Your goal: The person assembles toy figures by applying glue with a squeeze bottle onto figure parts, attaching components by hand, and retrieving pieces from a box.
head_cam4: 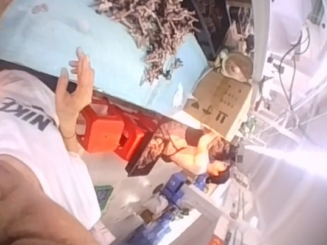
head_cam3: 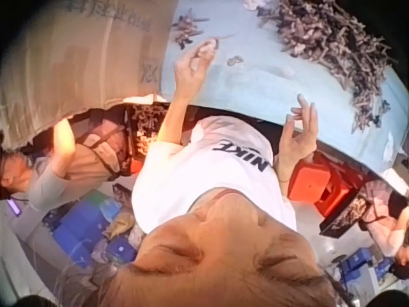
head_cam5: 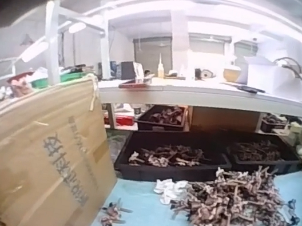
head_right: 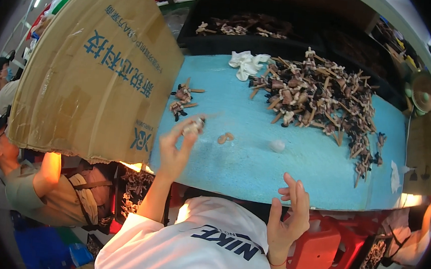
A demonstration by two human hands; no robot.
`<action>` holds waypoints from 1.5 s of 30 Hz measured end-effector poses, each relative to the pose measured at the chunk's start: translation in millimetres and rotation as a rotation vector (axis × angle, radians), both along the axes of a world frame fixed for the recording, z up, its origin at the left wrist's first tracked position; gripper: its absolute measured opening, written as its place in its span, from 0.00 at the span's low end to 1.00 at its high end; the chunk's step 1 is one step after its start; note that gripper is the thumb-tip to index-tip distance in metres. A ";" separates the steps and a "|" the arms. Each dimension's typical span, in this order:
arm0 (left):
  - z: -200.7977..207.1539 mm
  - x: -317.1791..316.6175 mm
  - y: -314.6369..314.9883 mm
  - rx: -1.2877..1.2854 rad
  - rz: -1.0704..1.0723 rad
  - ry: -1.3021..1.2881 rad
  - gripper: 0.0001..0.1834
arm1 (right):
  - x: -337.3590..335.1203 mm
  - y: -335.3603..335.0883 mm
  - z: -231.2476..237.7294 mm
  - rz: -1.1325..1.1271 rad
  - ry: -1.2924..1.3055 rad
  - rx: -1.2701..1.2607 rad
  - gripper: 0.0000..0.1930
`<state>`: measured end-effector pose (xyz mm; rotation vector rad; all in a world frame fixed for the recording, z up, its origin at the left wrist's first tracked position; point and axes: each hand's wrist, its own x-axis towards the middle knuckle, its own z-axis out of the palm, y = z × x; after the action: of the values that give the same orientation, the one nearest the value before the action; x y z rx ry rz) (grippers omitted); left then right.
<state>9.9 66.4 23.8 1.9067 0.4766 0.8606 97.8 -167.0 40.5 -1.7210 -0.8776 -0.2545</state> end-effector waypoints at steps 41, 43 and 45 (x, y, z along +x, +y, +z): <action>-81.8 59.1 116.0 0.542 0.374 0.305 0.14 | 7.5 1.7 -8.8 0.043 -0.106 -0.220 0.15; -63.5 76.5 106.9 0.486 0.365 0.226 0.13 | 8.7 -1.9 -7.9 0.022 -0.111 -0.228 0.15; -37.7 102.9 109.5 0.556 0.275 0.162 0.13 | 8.8 -6.0 -3.8 0.014 -0.124 -0.230 0.15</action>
<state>112.8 175.9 -13.9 2.4720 0.6581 1.1043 106.6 -173.0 36.7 -1.9264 -1.0418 -0.2610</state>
